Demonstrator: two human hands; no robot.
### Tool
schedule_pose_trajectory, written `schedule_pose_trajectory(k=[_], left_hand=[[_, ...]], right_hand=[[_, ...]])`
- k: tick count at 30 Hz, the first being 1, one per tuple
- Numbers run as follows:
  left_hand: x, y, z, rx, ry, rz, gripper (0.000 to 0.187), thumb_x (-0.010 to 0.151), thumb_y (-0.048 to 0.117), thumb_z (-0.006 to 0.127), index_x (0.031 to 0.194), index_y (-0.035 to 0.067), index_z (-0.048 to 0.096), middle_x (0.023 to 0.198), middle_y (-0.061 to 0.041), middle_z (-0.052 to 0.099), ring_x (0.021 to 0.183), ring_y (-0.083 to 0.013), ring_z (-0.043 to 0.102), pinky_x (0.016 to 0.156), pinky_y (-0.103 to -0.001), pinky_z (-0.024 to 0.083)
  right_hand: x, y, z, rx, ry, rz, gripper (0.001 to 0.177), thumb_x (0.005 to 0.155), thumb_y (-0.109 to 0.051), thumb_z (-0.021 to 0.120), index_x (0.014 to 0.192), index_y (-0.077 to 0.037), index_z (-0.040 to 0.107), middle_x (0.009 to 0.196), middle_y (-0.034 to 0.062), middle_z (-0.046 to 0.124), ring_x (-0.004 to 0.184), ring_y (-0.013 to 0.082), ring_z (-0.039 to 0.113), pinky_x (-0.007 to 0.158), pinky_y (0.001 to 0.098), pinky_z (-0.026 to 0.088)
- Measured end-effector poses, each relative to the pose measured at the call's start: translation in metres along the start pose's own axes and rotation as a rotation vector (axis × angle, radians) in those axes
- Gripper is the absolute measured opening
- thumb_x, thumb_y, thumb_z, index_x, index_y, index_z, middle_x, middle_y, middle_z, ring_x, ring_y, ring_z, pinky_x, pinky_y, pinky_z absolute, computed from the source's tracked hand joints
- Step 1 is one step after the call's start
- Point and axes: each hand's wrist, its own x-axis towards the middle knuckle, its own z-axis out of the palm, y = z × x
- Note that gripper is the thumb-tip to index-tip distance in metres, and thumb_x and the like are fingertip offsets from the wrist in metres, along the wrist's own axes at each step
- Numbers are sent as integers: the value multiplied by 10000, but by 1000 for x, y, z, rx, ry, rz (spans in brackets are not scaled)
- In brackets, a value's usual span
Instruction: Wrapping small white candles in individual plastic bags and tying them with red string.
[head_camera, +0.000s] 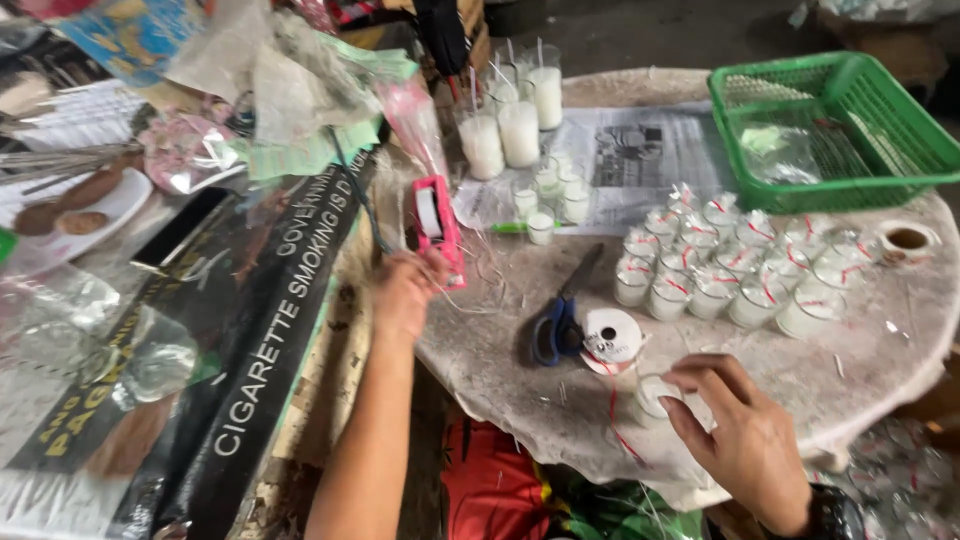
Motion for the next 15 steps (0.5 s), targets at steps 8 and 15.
schedule_pose_trajectory(k=[8,15], left_hand=[[-48,98,36,-221,334,121,184,870,135,421,689,143,393,561,30,390,357,-52,239,309,-197,158],[-137,27,78,336,-373,27,164,884,199,429,816,76,513,516,26,364,468,-93,314,445,-229,268]], right_hand=[[-17,-4,1,591,137,230,431,745,-177,531,1131,-24,417,1143,122,466,963,169,523,688,241,424],[-22,14,39,481,-104,245,749,666,-271,643,1268,1,291,1303,161,391,1136,256,456,923,359,376]])
